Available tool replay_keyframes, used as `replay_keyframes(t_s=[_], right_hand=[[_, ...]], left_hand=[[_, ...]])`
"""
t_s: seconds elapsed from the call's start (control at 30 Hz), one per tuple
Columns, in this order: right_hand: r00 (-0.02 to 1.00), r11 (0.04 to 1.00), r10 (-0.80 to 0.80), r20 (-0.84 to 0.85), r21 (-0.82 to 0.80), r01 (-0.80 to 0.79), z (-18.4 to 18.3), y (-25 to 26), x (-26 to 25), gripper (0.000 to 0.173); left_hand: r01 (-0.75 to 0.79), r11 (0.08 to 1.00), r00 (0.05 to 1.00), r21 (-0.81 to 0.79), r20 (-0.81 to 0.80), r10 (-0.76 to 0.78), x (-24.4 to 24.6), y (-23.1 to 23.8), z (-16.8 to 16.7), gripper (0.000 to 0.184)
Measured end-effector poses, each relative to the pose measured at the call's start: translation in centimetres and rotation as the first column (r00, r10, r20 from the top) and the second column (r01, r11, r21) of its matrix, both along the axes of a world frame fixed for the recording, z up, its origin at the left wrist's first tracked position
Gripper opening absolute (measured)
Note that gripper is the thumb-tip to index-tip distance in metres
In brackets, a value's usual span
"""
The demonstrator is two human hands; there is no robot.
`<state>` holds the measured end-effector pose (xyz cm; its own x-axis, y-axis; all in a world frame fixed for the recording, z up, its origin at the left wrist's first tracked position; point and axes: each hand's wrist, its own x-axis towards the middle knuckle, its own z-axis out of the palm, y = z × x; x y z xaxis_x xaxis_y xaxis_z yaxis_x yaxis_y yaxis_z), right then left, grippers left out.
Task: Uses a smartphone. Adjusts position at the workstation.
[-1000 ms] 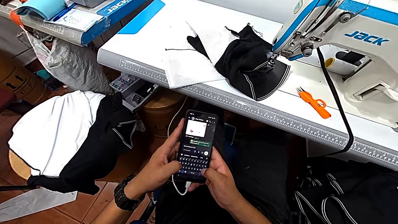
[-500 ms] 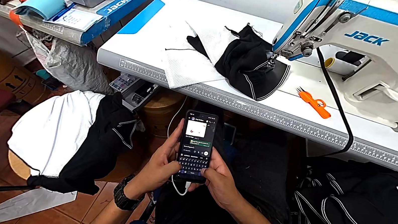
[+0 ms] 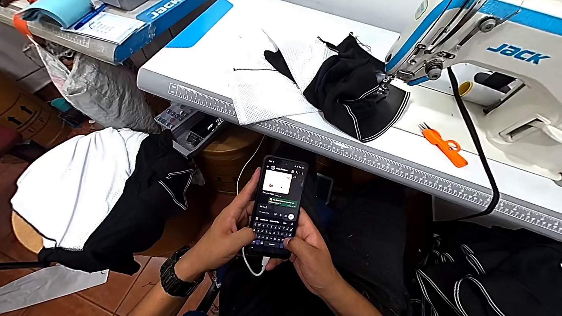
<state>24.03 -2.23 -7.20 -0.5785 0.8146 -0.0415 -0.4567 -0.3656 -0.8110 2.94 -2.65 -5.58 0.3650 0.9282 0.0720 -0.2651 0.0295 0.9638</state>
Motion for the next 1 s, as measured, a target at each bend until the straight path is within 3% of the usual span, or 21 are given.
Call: replay_keyframes(t_s=[1.0], right_hand=[[0.999, 0.999, 0.034, -0.032, 0.023, -0.034, -0.13, 0.42, 0.19, 0.051]], left_hand=[[0.004, 1.0, 1.0, 0.019, 0.01, -0.004, -0.2, 0.21, -0.17, 0.099]])
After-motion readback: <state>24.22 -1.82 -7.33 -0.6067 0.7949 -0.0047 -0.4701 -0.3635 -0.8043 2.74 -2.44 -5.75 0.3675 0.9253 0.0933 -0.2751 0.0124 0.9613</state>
